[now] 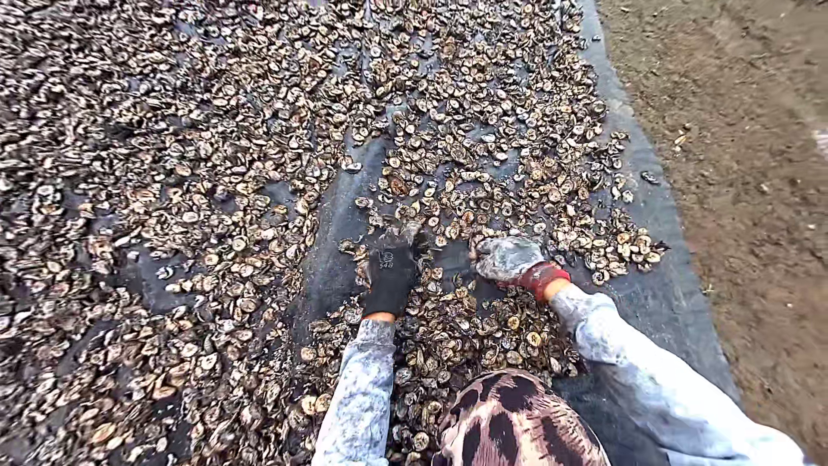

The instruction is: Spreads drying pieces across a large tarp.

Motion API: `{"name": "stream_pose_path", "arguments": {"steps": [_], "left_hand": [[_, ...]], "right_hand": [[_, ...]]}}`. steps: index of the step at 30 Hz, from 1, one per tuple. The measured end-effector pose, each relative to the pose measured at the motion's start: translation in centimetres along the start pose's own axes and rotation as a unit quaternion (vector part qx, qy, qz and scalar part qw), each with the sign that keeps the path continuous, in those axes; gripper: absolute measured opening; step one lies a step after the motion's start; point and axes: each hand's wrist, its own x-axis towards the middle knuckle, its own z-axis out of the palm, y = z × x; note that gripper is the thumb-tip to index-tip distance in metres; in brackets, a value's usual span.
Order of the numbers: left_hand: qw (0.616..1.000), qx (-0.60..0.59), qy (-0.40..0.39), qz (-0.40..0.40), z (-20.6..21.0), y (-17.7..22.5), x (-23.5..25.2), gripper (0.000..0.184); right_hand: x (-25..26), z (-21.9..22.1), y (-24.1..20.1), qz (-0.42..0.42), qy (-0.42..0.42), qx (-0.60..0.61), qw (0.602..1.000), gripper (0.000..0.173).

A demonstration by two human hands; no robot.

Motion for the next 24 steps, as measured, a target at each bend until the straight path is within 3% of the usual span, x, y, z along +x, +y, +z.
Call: {"name": "stream_pose_path", "arguments": {"steps": [2,4,6,8,11,13,18,21,24], "left_hand": [[0.999,0.034,0.004,0.003,-0.4,0.3,-0.7,0.049],[0.99,0.087,-0.106,-0.023,-1.0,2.0,-3.1,0.08],[0.971,0.137,-0.192,-0.044,-0.5,3.4,-5.3,0.1],[0.968,0.134,-0.205,-0.062,0.3,3.8,-5.8,0.093],[0.96,0.124,-0.234,-0.087,0.5,3.8,-4.7,0.079],[0.941,0.142,-0.292,-0.09,-0.6,3.9,-3.6,0.072],[0.865,0.268,-0.418,-0.068,-5.8,4.8,-3.6,0.058],[0.879,0.253,-0.365,-0.173,-6.7,6.5,-5.5,0.056],[0.925,0.152,-0.188,-0.293,0.5,6.8,-9.9,0.078]], "right_hand": [[0.2,1.5,-1.1,-0.131,-0.055,-0.12,0.983,0.064],[-1.7,4.6,-0.4,-0.224,-0.118,-0.164,0.953,0.09],[-3.5,7.2,2.2,-0.27,-0.124,-0.163,0.941,0.086],[-3.9,7.2,5.6,-0.299,-0.115,-0.137,0.937,0.074],[-2.3,5.4,9.3,-0.346,-0.079,-0.127,0.926,0.078],[-1.2,3.8,10.1,-0.324,-0.062,-0.145,0.933,0.09],[1.5,3.0,10.7,-0.226,-0.069,-0.196,0.952,0.096],[2.0,4.2,10.2,-0.242,-0.067,-0.172,0.953,0.098],[-1.0,4.6,10.2,-0.252,-0.131,-0.213,0.935,0.101]]}}
